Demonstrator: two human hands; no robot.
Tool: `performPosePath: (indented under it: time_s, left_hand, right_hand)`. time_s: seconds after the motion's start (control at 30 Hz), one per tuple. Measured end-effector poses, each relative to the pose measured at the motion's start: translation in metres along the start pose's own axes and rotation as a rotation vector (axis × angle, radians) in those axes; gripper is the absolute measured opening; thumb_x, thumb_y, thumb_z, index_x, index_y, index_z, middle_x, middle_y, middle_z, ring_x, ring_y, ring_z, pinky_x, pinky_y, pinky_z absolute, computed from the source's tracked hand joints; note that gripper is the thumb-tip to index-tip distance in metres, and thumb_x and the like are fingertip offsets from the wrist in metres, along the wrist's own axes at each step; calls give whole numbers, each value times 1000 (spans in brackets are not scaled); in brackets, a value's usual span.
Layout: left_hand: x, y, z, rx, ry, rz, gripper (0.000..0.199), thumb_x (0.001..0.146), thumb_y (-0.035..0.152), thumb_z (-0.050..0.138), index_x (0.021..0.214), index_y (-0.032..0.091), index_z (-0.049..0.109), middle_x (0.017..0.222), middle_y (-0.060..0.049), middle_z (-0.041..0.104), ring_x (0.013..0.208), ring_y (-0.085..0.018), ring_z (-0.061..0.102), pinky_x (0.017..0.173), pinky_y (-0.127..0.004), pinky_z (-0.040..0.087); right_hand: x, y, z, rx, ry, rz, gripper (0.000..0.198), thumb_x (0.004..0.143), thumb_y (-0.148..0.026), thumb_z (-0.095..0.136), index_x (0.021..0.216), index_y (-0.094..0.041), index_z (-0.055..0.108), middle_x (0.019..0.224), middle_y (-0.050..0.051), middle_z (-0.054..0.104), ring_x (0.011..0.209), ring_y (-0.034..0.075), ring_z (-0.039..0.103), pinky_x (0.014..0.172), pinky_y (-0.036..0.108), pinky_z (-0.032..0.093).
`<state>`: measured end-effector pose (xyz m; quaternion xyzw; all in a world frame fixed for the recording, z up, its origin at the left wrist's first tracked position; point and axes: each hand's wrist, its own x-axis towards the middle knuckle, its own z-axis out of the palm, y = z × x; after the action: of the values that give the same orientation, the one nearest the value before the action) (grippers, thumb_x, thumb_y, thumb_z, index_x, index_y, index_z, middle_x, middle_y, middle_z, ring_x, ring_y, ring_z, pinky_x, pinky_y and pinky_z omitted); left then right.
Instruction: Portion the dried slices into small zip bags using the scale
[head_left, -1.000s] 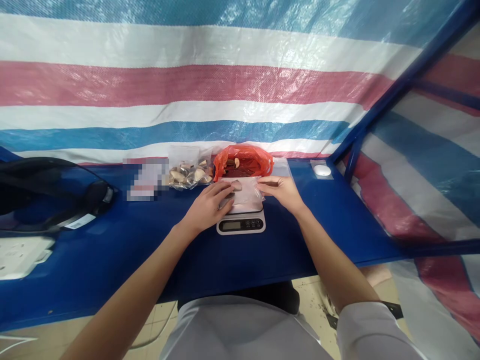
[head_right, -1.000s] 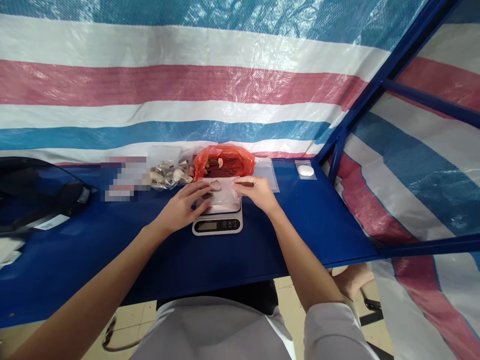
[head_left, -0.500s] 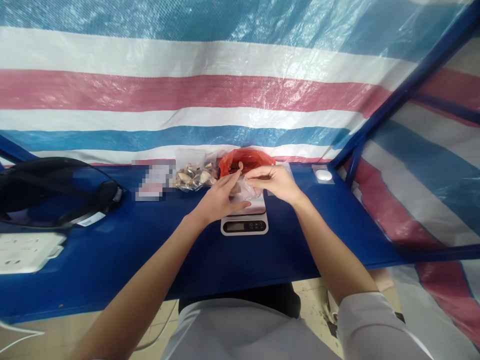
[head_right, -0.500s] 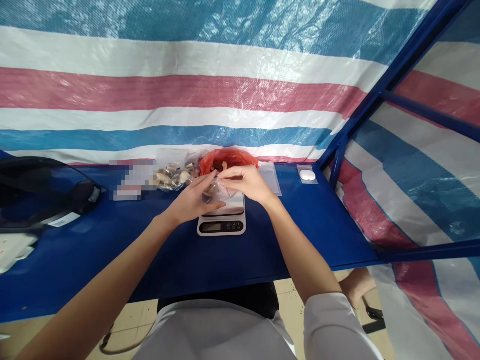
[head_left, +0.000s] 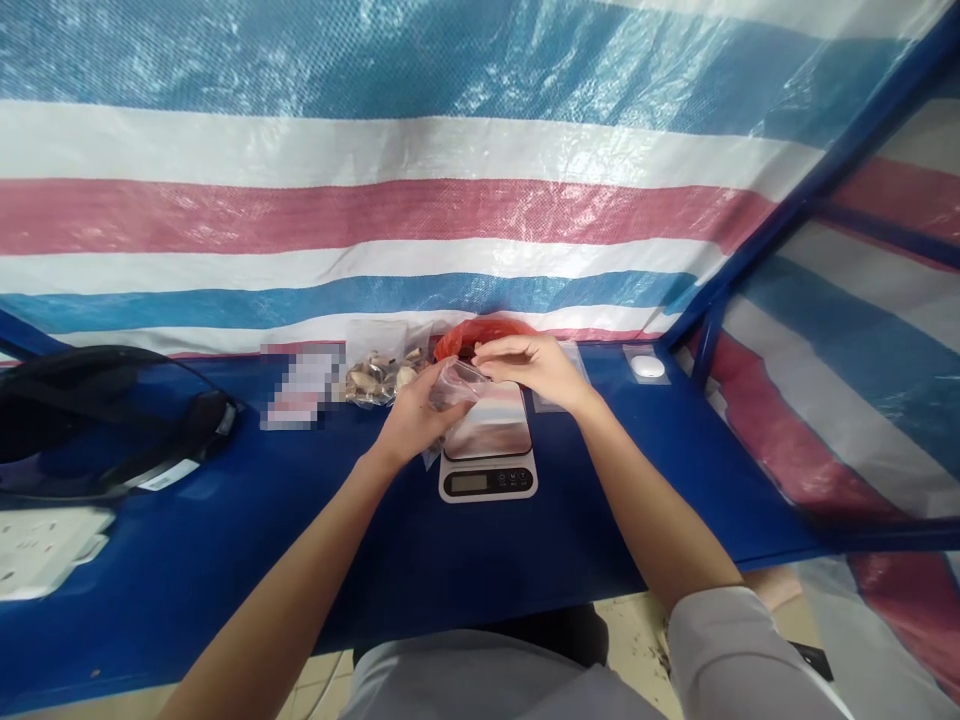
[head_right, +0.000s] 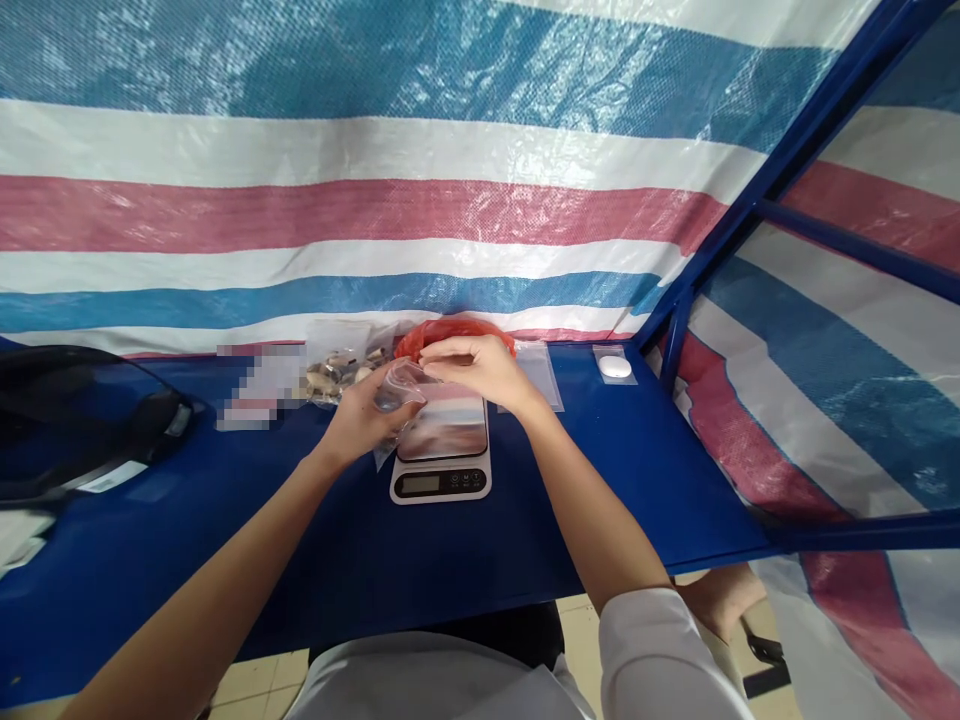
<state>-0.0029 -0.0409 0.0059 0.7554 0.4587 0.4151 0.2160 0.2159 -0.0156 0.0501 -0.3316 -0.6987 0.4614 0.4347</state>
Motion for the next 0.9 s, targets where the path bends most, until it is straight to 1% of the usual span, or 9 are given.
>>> performPosePath:
  time_s: [0.1,0.2,0.3,0.37,0.47,0.53,0.7,0.8,0.9]
  left_hand:
    - [-2,-9,-4,-17,68,-50,52,79,44,73,123,18,64,113,-11,74,109,-30,69,103,-47,51]
    - [-4,-16,-7,-53,118,-63,43,79,43,73,113,18,68,106,-9,76,112,-30,68,107,-47,49]
    - [-7,-20,-7,-90,144,-77,48,79,42,73,119,17,66,101,-7,76,104,-27,70,105,-46,50]
    - [-9,-22,-6,-91,141,-87,55,79,41,74,127,16,63,101,-6,76,99,-25,71,103,-44,52]
    - [-12,-21,-7,-98,128,-120,62,80,40,75,135,17,59,105,-6,76,97,-23,71,100,-42,54]
    - [-13,-20,-8,-119,131,-146,64,80,42,74,137,17,58,106,-6,75,96,-23,71,99,-43,55]
    - [-14,-23,-11,-153,158,-160,64,80,43,75,136,17,59,103,-7,74,96,-24,70,101,-45,53]
    - [-13,-24,-14,-155,169,-142,58,81,40,75,132,16,62,100,-6,74,97,-24,70,105,-46,51]
    - [-13,-23,-16,-163,175,-158,57,80,39,76,131,17,62,101,-6,73,93,-23,69,102,-44,53]
  right_hand:
    - [5,9,-10,-148,37,23,25,81,-32,74,102,-21,79,107,6,78,97,22,73,90,36,57]
    - [16,24,-11,-481,17,44,19,87,-24,68,102,-24,79,109,3,78,103,21,72,97,35,52]
    - [32,38,-3,-823,-70,66,23,91,-22,61,107,-27,78,112,2,77,105,21,70,94,33,50]
    - [43,46,4,-954,-140,45,27,94,-22,57,114,-27,76,117,3,76,107,22,68,92,32,49]
    - [56,53,14,-1045,-217,14,31,98,-25,51,123,-24,71,123,5,73,108,23,66,87,33,47]
    - [63,56,19,-1080,-245,19,32,99,-27,51,124,-23,70,123,6,72,106,24,66,82,33,46]
    - [73,59,30,-1088,-288,-6,29,96,-31,56,120,-24,70,128,6,69,110,25,62,74,31,43]
    - [77,59,34,-1093,-334,41,28,94,-36,58,115,-24,72,122,7,70,106,26,63,72,32,43]
    - [79,59,36,-1097,-385,95,26,92,-39,60,109,-26,74,118,6,72,103,27,63,74,33,43]
